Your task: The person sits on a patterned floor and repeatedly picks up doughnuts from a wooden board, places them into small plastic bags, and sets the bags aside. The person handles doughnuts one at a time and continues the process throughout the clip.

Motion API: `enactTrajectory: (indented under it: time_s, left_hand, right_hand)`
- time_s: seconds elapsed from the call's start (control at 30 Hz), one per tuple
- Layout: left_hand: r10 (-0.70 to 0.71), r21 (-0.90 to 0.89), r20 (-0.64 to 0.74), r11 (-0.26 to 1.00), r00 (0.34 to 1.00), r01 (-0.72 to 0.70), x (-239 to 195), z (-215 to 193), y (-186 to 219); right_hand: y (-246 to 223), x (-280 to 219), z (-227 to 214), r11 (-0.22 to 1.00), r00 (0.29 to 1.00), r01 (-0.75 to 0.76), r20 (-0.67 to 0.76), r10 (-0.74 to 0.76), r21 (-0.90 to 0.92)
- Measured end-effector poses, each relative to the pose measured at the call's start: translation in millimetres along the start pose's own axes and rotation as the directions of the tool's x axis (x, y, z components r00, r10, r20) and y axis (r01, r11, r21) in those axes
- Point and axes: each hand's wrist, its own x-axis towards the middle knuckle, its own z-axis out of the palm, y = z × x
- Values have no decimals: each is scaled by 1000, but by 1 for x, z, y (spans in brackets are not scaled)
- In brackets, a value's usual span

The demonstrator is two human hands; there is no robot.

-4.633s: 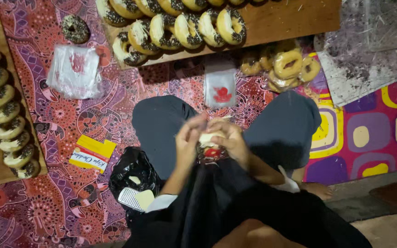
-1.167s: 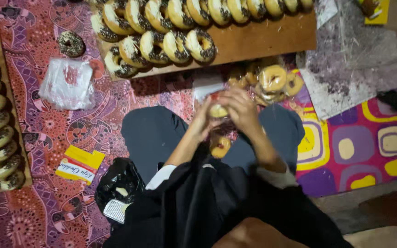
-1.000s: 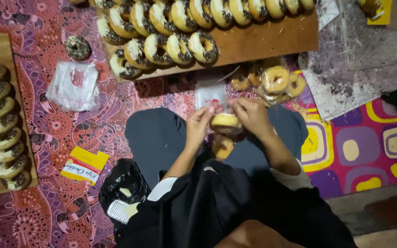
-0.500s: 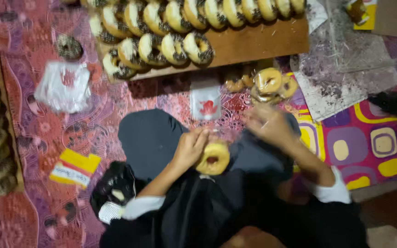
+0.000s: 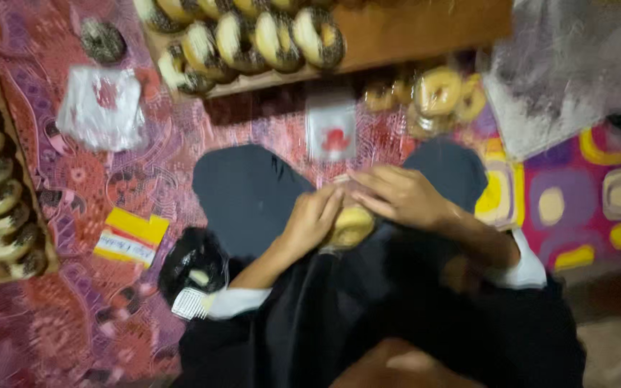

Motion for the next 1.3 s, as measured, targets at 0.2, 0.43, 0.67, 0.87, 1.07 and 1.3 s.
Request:
enactTrajectory:
  time_s: [0.2,0.43,0.67,0.87,1.07,1.3]
  left_hand:
    - [96,89,12,991,995,-97,-11,-11,28]
    - [-19,64,-105,998,994,26,-5,-36,16]
    - [33,222,-4,975,999,-31,-7,-9,3]
    - [177,322,129,923,976,-210,-20,-35,4]
    - [31,178,-9,984,999,-29,-1,-32,-9]
    - [45,272,75,960,996,-64,0,-10,-8]
  right_hand:
    - [12,-26,44,994,994,104,16,-104,13]
    - [28,-3,26,924,924,-383,-10,383,-2]
    - [-2,0,59,987,989,97,124,-81,-130]
    - [25,-2,33,994,991,-54,120,66,-98]
    - [12,8,29,984,985,-173,-11,172,-47]
    - [-6,14,50,992,991,67,119,-54,-110]
